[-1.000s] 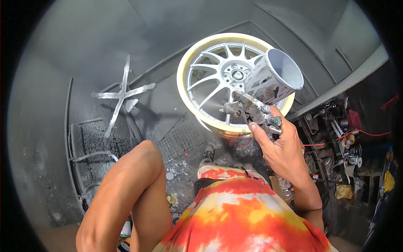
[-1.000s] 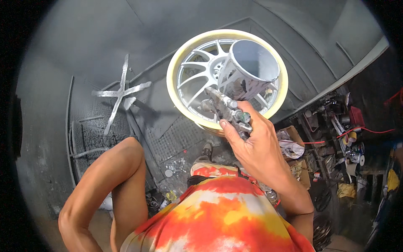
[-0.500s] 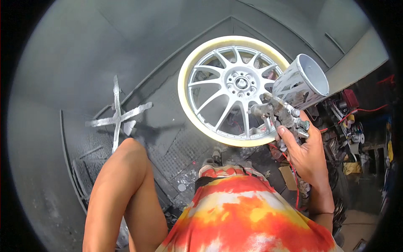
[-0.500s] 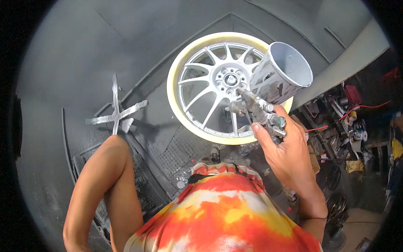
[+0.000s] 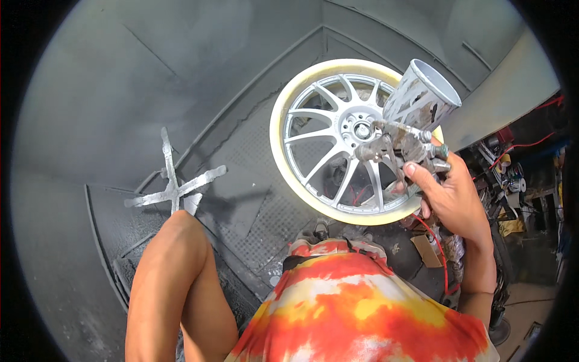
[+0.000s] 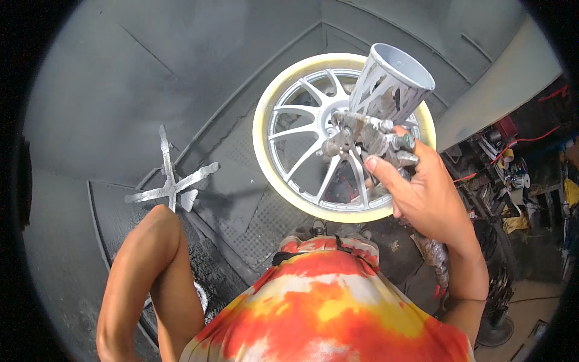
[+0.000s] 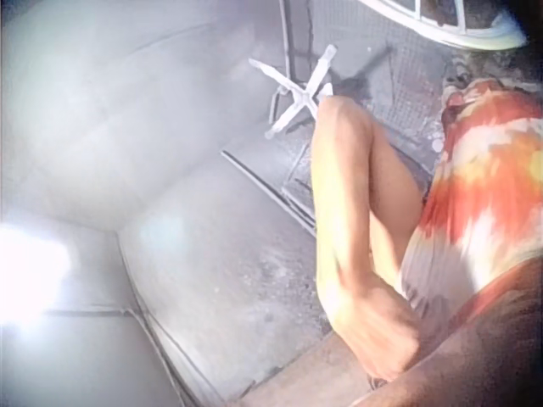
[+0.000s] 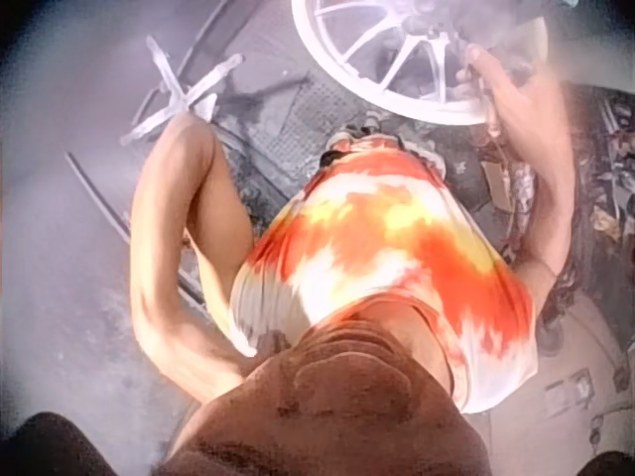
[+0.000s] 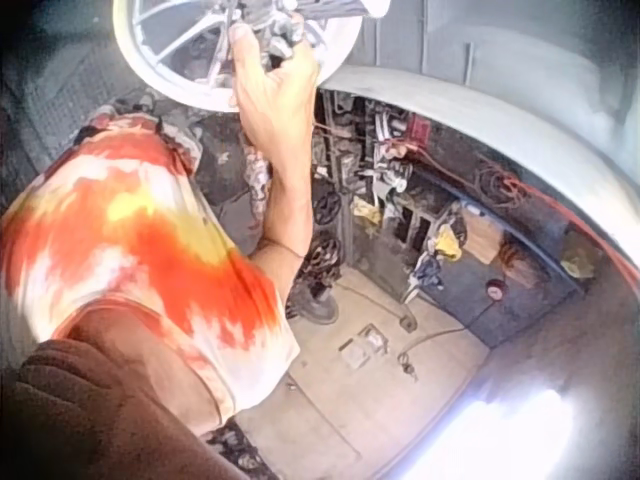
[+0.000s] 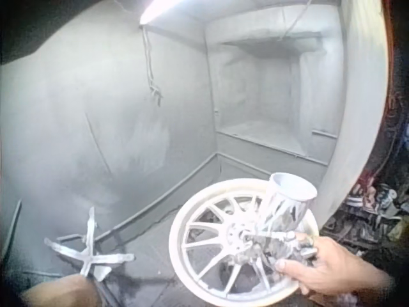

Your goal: The person carries a wheel rim into a spray booth, places it on a stand, and applies a coating using a spray gun.

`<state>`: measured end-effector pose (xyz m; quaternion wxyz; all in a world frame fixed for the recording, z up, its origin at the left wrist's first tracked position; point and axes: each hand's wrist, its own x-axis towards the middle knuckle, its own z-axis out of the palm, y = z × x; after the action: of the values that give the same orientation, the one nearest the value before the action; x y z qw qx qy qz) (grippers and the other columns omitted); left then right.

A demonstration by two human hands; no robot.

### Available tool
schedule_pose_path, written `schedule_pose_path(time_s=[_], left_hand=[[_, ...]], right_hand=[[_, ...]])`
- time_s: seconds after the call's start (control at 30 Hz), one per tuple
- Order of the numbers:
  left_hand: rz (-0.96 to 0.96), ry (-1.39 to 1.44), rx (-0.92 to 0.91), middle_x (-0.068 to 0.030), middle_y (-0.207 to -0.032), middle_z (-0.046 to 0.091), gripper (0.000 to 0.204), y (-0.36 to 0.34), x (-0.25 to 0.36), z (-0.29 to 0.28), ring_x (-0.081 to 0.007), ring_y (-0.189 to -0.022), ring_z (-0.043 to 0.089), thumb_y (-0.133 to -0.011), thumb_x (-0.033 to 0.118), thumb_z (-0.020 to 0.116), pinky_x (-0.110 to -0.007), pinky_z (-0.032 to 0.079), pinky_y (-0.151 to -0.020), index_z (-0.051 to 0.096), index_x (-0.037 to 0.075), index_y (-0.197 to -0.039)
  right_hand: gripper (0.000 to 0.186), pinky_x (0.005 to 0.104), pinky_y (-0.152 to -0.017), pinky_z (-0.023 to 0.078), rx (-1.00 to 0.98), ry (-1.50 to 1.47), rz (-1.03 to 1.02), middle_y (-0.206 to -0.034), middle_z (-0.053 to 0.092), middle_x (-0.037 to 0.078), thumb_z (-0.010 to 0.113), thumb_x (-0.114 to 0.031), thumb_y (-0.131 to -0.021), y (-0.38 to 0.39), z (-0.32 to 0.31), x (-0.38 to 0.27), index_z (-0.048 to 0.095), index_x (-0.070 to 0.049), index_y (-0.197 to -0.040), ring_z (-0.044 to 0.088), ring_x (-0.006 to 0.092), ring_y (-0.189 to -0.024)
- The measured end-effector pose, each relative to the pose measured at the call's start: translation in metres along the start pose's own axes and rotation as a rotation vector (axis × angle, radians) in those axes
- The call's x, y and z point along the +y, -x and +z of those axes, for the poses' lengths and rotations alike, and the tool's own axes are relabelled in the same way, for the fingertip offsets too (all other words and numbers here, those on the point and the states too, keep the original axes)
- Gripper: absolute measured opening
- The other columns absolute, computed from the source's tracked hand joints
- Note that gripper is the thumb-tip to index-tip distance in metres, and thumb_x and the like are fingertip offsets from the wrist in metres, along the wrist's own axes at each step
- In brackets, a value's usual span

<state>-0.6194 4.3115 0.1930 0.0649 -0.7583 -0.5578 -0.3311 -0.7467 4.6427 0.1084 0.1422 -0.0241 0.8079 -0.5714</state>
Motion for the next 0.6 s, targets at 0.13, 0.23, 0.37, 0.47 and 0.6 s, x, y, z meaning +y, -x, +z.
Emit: schedule_pose_path(time_s=[0.13, 0.23, 0.37, 0.47, 0.6], left_hand=[[-0.016, 0.044, 0.020, -0.0093, -0.100, 0.075, 0.029, 0.009, 0.002, -0.002, -0.0124, -0.073, 0.074, -0.101, 0.029, 0.070, -0.020, 0.060, -0.051, 0.076, 0.000, -0.098], [-0.019, 0.269, 0.047, -0.0089, -0.100, 0.075, 0.029, 0.044, -0.034, -0.002, -0.0107, -0.071, 0.074, -0.102, 0.028, 0.069, -0.019, 0.059, -0.049, 0.077, 0.000, -0.098], [-0.587, 0.618, 0.528, -0.0214, -0.101, 0.072, 0.046, 0.148, -0.105, 0.023, -0.0295, -0.083, 0.074, -0.107, 0.040, 0.064, -0.041, 0.062, -0.069, 0.072, -0.006, -0.104], [-1.299, 0.260, 1.328, -0.0155, -0.107, 0.075, 0.048, 0.226, -0.158, 0.083, -0.0216, -0.086, 0.074, -0.110, 0.040, 0.061, -0.036, 0.063, -0.081, 0.074, -0.005, -0.111], [-1.655, 0.558, 1.454, -0.0120, -0.105, 0.074, 0.048, 0.328, -0.217, 0.184, -0.0224, -0.089, 0.073, -0.108, 0.043, 0.065, -0.039, 0.063, -0.084, 0.072, -0.003, -0.120]], right_hand=[[0.041, 0.0263, -0.047, 0.044, 0.130, 0.136, -0.067, -0.079, 0.069, 0.002, 0.074, -0.029, -0.103, -0.027, 0.016, -0.005, 0.066, 0.002, -0.128, 0.054, 0.0068, -0.051], [0.040, 0.0275, -0.048, 0.045, 0.118, 0.175, -0.161, -0.077, 0.066, 0.001, 0.072, -0.030, -0.103, -0.053, 0.014, 0.003, 0.067, -0.001, -0.129, 0.054, 0.0077, -0.051], [0.039, 0.0285, -0.047, 0.046, 0.116, 0.188, -0.150, -0.076, 0.065, 0.002, 0.071, -0.031, -0.103, -0.067, 0.016, 0.005, 0.067, -0.003, -0.130, 0.055, 0.0087, -0.051], [0.038, 0.0270, -0.047, 0.046, 0.098, 0.178, -0.091, -0.079, 0.066, 0.002, 0.071, -0.029, -0.104, -0.063, 0.026, -0.004, 0.067, -0.003, -0.131, 0.054, 0.0076, -0.051], [0.036, 0.0250, -0.047, 0.045, 0.049, 0.076, -0.061, -0.081, 0.067, 0.001, 0.071, -0.027, -0.104, -0.060, 0.024, -0.009, 0.067, -0.004, -0.131, 0.053, 0.0062, -0.051]])
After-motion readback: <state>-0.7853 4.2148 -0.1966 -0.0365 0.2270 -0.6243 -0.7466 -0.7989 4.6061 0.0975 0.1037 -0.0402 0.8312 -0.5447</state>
